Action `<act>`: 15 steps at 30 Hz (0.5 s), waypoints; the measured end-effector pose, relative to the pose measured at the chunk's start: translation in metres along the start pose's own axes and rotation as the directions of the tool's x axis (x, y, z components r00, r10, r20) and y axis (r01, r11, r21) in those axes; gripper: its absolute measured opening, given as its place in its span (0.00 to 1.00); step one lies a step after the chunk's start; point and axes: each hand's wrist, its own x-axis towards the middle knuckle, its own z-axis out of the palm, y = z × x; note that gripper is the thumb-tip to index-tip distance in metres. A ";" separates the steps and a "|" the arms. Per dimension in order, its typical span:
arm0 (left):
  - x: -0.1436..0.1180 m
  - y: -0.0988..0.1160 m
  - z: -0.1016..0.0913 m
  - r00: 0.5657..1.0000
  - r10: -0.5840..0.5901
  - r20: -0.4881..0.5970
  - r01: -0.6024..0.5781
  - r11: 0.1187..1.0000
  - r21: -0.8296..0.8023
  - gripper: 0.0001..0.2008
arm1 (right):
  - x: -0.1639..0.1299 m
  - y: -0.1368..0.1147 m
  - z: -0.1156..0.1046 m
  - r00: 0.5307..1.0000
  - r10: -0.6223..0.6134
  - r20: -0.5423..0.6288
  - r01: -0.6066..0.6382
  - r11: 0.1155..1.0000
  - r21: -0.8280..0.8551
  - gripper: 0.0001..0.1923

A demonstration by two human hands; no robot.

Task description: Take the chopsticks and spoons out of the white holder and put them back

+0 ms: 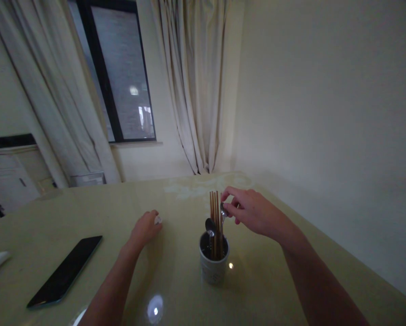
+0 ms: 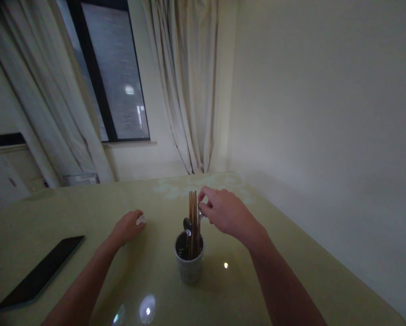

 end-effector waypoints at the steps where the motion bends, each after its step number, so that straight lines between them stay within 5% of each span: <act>1: 0.001 0.006 -0.007 1.000 0.019 -0.012 -0.019 1.000 -0.022 0.16 | 0.001 0.001 0.000 1.000 0.003 -0.017 -0.003 1.000 0.004 0.06; 4: -0.008 0.036 -0.036 0.983 0.133 -0.127 -0.153 0.976 -0.156 0.19 | 0.003 -0.002 0.000 0.996 0.003 -0.092 0.002 0.999 0.055 0.08; 7: -0.037 0.080 -0.069 0.840 0.321 -0.436 -0.516 0.722 -0.461 0.19 | 0.002 -0.011 0.002 0.983 -0.010 -0.185 0.044 0.982 0.183 0.12; 11: -0.082 0.129 -0.092 0.637 0.430 -0.640 -0.755 0.513 -0.408 0.17 | -0.003 -0.027 0.009 0.971 -0.078 -0.224 0.152 0.931 0.331 0.15; 15: -0.104 0.146 -0.093 0.555 0.458 -0.695 -0.807 0.499 -0.316 0.18 | -0.008 -0.035 0.010 0.950 -0.159 -0.269 0.240 0.923 0.301 0.06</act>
